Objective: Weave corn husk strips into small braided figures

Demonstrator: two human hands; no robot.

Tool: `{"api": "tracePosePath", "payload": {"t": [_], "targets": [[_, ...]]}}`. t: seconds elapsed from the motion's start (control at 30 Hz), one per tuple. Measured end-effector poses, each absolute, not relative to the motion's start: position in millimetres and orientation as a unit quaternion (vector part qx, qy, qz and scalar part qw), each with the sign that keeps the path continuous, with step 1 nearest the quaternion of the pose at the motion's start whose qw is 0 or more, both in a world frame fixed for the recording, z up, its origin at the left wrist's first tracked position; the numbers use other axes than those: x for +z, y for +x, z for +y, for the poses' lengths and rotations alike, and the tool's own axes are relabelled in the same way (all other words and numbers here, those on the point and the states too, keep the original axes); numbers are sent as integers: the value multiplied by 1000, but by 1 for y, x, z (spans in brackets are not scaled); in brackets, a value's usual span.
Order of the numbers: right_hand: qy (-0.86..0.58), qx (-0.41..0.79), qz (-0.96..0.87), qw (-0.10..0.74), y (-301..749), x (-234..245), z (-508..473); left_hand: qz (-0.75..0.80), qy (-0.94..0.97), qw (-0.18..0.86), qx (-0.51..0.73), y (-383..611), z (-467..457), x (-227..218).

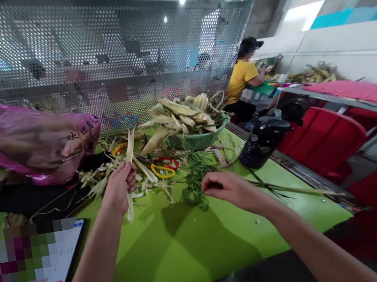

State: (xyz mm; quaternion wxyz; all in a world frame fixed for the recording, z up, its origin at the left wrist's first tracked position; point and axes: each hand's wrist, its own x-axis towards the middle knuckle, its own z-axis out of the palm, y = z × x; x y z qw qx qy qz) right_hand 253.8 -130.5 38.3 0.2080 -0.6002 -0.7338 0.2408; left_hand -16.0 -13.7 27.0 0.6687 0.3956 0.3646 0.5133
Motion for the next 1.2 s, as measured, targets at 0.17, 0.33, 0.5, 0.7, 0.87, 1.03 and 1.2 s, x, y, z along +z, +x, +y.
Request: {"api": "tracePosePath", "payload": {"t": [0.17,0.33,0.5,0.7,0.87,1.03,1.2], "targets": [[-585,178,-785,101,249,26,-133,353,403,673,510,-16,-15,29],[-591,264,-720,250,238,30,-126,347,405,678,507,-17,-15,29],[-569,417,-608,364,224,52,-108,325,435,681,491,-15,-14,24],[-539,392,-636,389,187,72,-74,282,484,675,481,-11,-20,27],[-488,360,-690,395,160,71,-47,282,541,648,455,-10,-22,29],[-458,373,-703,397,147,69,-33,327,587,584,456,-9,-18,27],[-502,421,-659,368,152,62,-34,350,507,597,514,-13,-11,26]]}}
